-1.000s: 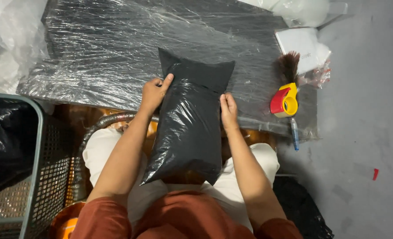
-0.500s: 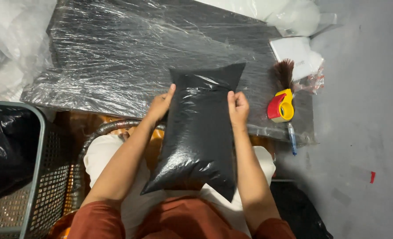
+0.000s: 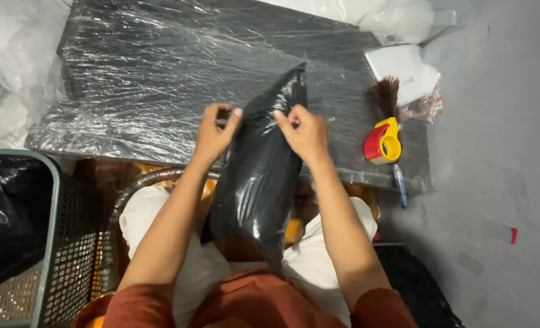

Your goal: The person packs a white pillow into a black plastic bag and seals it with tape.

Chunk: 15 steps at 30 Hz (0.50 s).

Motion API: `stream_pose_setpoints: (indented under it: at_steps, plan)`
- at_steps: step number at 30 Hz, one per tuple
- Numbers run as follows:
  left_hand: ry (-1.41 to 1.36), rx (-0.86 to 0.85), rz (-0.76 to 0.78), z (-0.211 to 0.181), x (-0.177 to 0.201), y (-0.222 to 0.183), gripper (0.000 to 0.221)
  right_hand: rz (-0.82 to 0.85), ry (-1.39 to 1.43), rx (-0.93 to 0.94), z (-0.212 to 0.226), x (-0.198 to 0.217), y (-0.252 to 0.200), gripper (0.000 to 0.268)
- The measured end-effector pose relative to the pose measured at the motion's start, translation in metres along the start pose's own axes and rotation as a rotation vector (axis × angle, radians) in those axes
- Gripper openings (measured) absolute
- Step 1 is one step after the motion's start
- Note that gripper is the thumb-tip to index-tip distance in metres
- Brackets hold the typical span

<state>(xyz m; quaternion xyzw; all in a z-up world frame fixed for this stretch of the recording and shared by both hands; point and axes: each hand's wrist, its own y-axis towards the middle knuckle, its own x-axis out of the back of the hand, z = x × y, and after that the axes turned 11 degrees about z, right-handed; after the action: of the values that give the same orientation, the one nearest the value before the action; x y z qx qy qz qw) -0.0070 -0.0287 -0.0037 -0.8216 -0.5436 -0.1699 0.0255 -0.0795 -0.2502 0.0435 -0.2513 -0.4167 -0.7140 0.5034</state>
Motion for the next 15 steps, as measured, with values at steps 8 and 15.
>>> stream_pose_setpoints:
  at_steps: [8, 15]
  plan:
    - [0.217, -0.005, 0.324, -0.067, 0.026, -0.01, 0.076, 0.396, 0.396, 0.008, 0.041, -0.013, 0.046, 0.031]
    - [0.268, 0.038, 0.259, -0.059, 0.027, -0.006, 0.064, 0.319, 0.301, 0.263, -0.001, 0.005, 0.007, 0.031]
